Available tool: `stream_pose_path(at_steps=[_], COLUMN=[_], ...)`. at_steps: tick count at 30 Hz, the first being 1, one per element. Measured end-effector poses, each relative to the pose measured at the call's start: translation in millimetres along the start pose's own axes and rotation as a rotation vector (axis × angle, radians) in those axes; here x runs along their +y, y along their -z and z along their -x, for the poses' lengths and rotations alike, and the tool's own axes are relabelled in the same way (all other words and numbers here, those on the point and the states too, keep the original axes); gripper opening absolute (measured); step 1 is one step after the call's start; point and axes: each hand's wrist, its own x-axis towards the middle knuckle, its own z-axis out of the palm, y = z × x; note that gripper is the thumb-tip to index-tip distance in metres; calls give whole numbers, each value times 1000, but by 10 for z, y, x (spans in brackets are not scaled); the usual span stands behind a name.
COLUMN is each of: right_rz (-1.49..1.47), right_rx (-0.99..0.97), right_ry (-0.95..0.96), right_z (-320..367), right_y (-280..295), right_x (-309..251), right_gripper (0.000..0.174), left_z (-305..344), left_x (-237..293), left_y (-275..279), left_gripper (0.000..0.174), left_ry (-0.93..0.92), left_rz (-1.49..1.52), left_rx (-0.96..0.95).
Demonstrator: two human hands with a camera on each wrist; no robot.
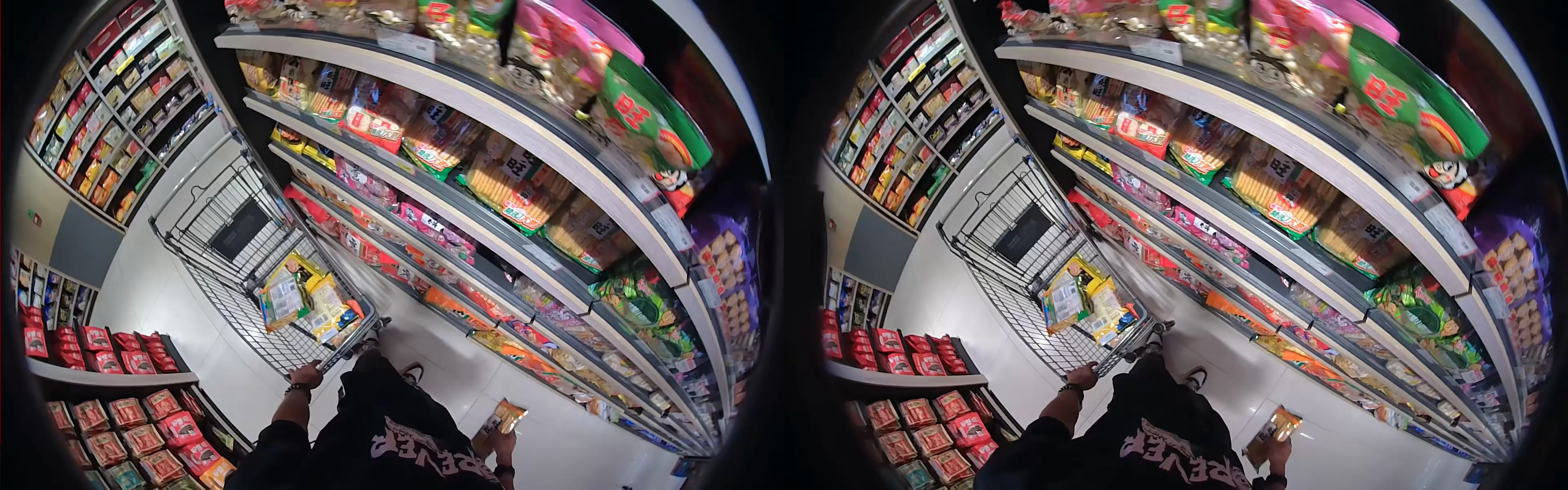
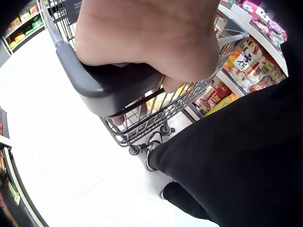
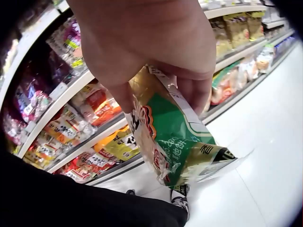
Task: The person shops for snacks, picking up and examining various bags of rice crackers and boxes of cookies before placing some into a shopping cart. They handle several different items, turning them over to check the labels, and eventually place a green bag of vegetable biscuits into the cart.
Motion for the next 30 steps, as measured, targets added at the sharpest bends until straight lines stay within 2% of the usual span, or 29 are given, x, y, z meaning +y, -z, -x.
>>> stream_pose_path(at_steps=[1, 3, 5, 6, 7, 11, 13, 15, 17, 19, 21, 23, 25, 27, 30], right_rz=[-41, -170, 80, 79, 27, 329, 232, 301, 362, 363, 355, 217, -70, -211, 0], right_rx=[-63, -165, -190, -239, -290, -293, -323, -412, -338, -296, -239, -269, -117, -137, -63], right_ry=[-21, 83, 210, 229, 259, 299, 399, 390, 697, 950, 1119, 1204, 1477, 1481, 1476], right_z=[-113, -186, -213, -275, -315, -194, -101, 25, 210, 404, 506, 635, 728, 682, 757], right_y=[-77, -222, -320, -394, -455, -747, -1019, -1307, -1623, -1872, -2070, -2247, -2444, -2604, -2803], right_x=[-134, -683, -1317, -1485, -1646, -2780, -3335, -4048, -4838, -5692, -6433, -7120, -7680, -8130, -8650], right_gripper=[45, 44, 46, 48, 53, 46, 46, 61, 60, 53, 46, 42, 42, 43, 40], left_z=[-6, -27, -32, -28, -39, -141, -240, -301, -280, -281, -343, -355, -415, -458, -539], left_x=[-46, -138, -245, -296, -355, -656, -829, -952, -973, -962, -930, -874, -876, -840, -769], left_y=[16, 24, 98, 108, 127, 192, 158, 196, 327, 297, 281, 432, 458, 494, 620], left_gripper=[49, 46, 42, 38, 38, 35, 34, 35, 37, 39, 40, 38, 37, 36, 34], left_ry=[-5, -19, -36, -67, -73, -169, -218, -198, -241, -266, -263, -264, -308, -300, -267], left_rz=[4, 10, -4, -47, -42, -22, 10, -25, 1, 83, 100, 109, 114, 164, 164], left_rx=[9, 58, 59, 126, 116, 177, 220, 183, 148, 182, 162, 126, 233, 242, 213])
